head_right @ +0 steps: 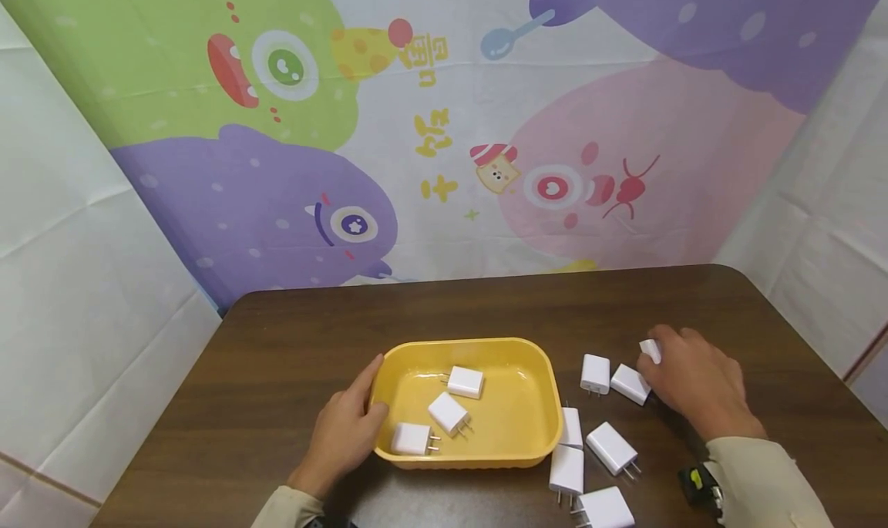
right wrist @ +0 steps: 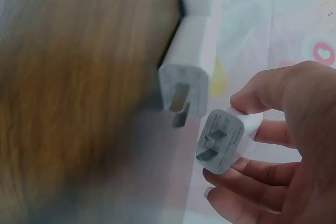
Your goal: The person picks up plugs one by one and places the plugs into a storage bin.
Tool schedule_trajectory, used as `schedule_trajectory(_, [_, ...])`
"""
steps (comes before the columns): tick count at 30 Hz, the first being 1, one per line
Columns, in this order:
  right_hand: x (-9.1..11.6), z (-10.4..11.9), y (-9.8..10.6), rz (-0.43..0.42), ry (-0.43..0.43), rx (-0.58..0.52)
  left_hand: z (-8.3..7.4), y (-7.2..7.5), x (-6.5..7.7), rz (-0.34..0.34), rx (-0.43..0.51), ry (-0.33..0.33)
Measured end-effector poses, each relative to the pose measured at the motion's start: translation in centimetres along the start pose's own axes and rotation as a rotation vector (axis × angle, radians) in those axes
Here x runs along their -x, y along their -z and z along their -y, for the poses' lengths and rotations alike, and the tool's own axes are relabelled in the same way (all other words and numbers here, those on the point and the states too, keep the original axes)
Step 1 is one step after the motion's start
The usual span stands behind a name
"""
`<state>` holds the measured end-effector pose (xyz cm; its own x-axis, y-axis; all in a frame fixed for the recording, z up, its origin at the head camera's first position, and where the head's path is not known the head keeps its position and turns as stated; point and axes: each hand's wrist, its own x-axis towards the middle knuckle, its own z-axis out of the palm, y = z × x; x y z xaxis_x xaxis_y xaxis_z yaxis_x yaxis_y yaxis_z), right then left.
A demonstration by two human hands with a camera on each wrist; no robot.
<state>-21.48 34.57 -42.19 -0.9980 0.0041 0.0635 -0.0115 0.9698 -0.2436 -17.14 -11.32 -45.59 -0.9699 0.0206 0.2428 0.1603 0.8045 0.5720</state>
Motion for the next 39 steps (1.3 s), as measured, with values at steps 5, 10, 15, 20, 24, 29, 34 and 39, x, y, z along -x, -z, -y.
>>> schedule_trajectory(5, [0.1, 1.4, 0.2, -0.017, 0.002, -0.005, 0.0, 0.1, 0.1, -0.005, 0.002, -0.001])
schedule_trajectory(10, [0.1, 2.8, 0.4, -0.022, 0.008, -0.022, 0.0, 0.3, 0.0, -0.003, 0.000, 0.005])
schedule_trajectory(15, [0.3, 4.0, 0.6, -0.030, 0.017, -0.039, 0.0, 0.4, 0.0, 0.001, 0.002, 0.007])
schedule_trajectory(20, [0.7, 4.9, 1.0, -0.099, 0.079, -0.048, 0.0, 0.3, 0.0, 0.006, 0.005, 0.005])
schedule_trajectory(24, [0.9, 6.0, 1.3, -0.149, 0.123, -0.046, 0.1, 0.2, 0.0, 0.002, 0.001, 0.002])
schedule_trajectory(29, [1.2, 7.5, 1.5, -0.166, 0.164, -0.048, 0.1, 0.1, 0.1, -0.002, -0.002, 0.001])
schedule_trajectory(34, [1.6, 8.8, 1.7, -0.189, 0.210, -0.067, -0.1, 0.1, 0.1, 0.011, 0.000, 0.019])
schedule_trajectory(39, [2.0, 9.9, 1.7, -0.238, 0.265, -0.087, -0.2, 0.2, 0.0, 0.025, 0.003, 0.025])
